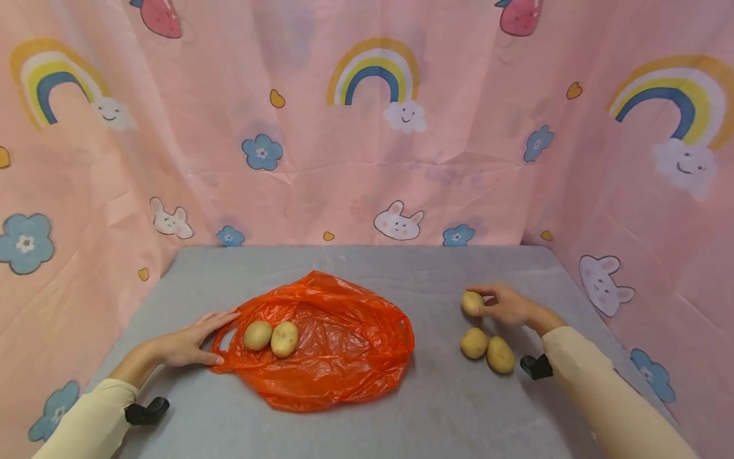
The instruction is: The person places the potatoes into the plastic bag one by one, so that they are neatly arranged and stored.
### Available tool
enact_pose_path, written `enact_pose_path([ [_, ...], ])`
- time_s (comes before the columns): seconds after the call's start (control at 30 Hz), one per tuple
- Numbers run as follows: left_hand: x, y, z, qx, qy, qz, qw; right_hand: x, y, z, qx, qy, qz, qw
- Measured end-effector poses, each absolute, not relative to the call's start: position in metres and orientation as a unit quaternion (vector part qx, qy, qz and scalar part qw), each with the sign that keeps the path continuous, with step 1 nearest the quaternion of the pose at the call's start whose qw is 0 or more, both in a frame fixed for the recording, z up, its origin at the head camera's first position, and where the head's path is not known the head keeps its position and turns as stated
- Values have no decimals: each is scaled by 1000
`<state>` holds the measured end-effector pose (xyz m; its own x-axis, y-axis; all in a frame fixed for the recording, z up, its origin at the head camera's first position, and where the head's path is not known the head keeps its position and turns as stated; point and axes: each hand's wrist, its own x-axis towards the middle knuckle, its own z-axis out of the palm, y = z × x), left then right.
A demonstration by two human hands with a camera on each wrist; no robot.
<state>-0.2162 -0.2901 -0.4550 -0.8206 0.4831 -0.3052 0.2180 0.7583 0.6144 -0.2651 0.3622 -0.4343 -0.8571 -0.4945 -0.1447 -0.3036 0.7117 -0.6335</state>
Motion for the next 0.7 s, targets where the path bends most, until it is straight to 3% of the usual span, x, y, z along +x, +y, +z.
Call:
enact_pose_path([
  [0.7, -213, -287, -454, 192, 906, 301, 227, -247, 314, -386, -227, 908, -346, 64],
])
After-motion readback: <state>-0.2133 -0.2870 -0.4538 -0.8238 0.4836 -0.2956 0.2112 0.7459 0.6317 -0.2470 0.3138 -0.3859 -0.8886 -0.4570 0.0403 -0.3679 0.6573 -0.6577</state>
